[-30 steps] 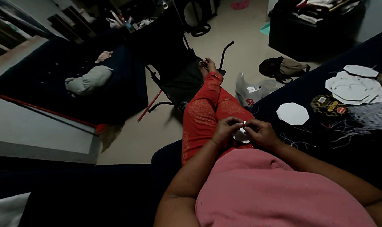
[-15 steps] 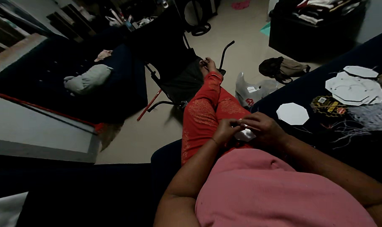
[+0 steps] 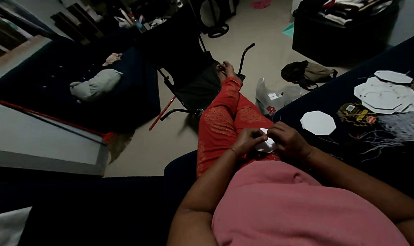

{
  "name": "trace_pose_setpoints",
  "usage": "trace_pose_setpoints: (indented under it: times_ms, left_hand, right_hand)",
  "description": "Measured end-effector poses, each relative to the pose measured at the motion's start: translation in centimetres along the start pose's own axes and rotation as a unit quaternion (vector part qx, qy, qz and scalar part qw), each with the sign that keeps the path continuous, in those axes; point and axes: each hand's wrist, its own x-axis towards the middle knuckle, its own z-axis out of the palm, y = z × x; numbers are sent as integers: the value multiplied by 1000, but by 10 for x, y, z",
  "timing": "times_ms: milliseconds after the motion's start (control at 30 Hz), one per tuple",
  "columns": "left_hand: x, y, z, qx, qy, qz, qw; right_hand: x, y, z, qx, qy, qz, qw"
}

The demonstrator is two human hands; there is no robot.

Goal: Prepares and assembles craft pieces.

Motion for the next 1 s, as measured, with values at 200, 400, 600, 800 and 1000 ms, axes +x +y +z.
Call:
trace_pose_setpoints:
  times_ms: [200,400,600,800,1000]
  left_hand:
    - [2,-5,6,-13,3,10,1000]
    - [-2,-2,12,-41,71,66,994]
    - [-5,18,17,-298,119,-56,946]
    - [0,-2,16,-81,135,-7,988]
    - [0,4,9,70,70,-29,995]
  right_hand:
    - [-9,-1,3,115,16,217,969]
    - [-15,-3,9,145,22,295,944]
    - [-19,-9,13,65,43,186,979]
    - [-14,-23,11,30,1,86,996]
    - [-6,-19,5,76,0,238,968]
